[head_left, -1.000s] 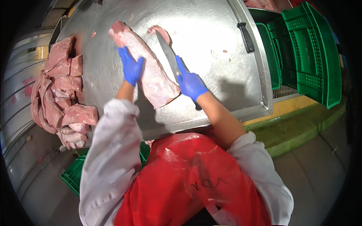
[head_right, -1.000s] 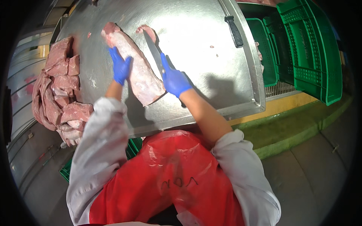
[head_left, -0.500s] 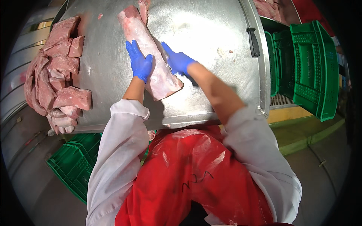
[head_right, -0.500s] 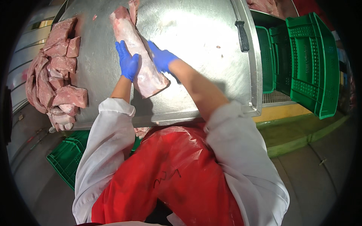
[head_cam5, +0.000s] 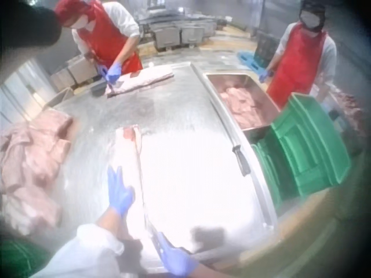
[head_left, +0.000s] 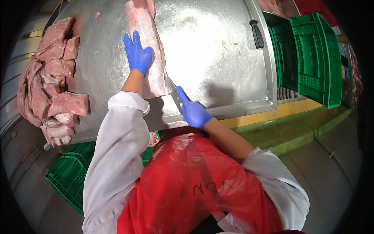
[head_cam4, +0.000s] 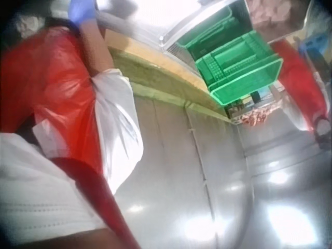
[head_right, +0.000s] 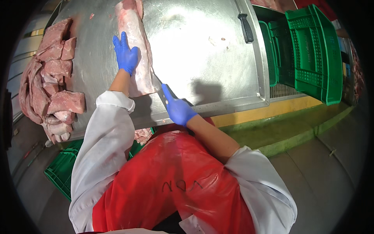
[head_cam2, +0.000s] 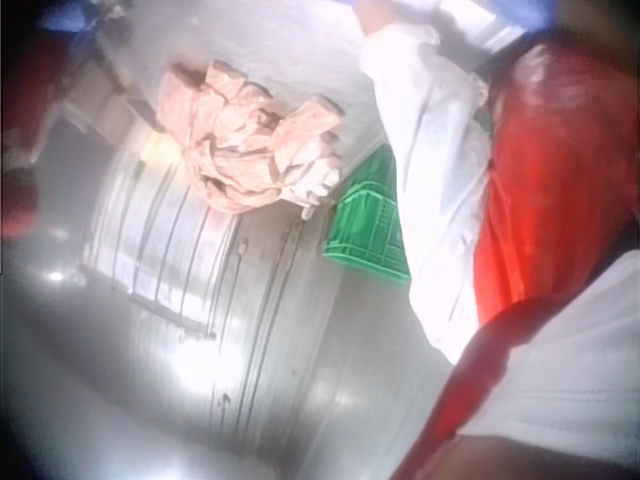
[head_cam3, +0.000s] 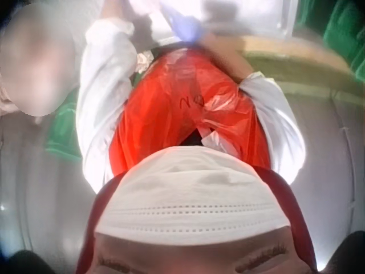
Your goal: The person uses a knife to trim fat and connective tissue from large pork loins on a stainless steel table. They repeatedly cut, lift, and place trimmed pieces into green crates while handling multiple loins in sequence.
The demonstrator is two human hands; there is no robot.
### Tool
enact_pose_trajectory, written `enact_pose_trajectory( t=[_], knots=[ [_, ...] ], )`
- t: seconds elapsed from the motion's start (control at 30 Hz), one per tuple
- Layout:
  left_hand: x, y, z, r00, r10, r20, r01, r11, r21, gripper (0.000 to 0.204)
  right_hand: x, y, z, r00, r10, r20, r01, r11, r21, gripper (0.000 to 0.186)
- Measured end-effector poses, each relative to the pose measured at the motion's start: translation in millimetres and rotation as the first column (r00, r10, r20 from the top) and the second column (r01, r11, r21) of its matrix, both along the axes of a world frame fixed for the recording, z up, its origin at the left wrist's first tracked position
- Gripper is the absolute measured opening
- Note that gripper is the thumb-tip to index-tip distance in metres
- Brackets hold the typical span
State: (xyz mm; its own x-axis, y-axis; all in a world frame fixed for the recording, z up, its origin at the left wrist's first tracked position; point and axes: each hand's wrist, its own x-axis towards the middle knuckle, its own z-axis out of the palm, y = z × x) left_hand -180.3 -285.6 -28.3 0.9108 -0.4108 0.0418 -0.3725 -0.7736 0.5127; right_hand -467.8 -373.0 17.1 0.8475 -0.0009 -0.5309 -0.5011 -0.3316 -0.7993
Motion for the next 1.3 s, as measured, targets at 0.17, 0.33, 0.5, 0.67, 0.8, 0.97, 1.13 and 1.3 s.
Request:
enact_pose_trajectory(
  t=[0.17,0.33,0.5,0.67,0.8,0.97,1.13,1.3],
  knots=[
    [34,-1,11,0.999,0.007,-0.048,0.007,0.962,0.273,0.093,-68,24,18,0.984,0.142,0.105,-0.129,0.984,-0.126,0.072],
    [2,-8,51,0.980,0.108,-0.165,-0.028,0.904,0.426,0.109,-111,-6,61,0.995,0.076,-0.059,-0.088,0.968,-0.234,0.070],
    [67,66,4,0.922,-0.018,-0.388,-0.069,0.975,-0.210,0.075,-36,-2,50,0.986,-0.130,0.101,0.149,0.966,-0.211,0.067],
    [70,109,2,0.614,-0.168,-0.771,-0.409,0.768,-0.493,0.058,52,33,1,0.999,-0.044,0.005,0.044,0.956,-0.289,0.069],
    [53,135,6,0.596,-0.133,-0.792,-0.485,0.726,-0.487,0.065,37,11,-6,0.994,-0.104,-0.032,0.082,0.909,-0.410,0.063],
    [30,153,0,0.703,-0.098,-0.705,-0.434,0.726,-0.533,0.071,32,-8,18,0.990,-0.131,0.048,0.139,0.925,-0.354,0.067],
    [23,139,4,0.734,-0.068,-0.675,-0.423,0.733,-0.534,0.077,141,12,22,0.927,-0.368,-0.076,0.376,0.903,0.211,0.065],
    [41,156,-25,0.807,0.041,-0.590,-0.383,0.796,-0.469,0.083,135,16,15,0.933,-0.356,-0.057,0.361,0.913,0.189,0.070]
  ],
)
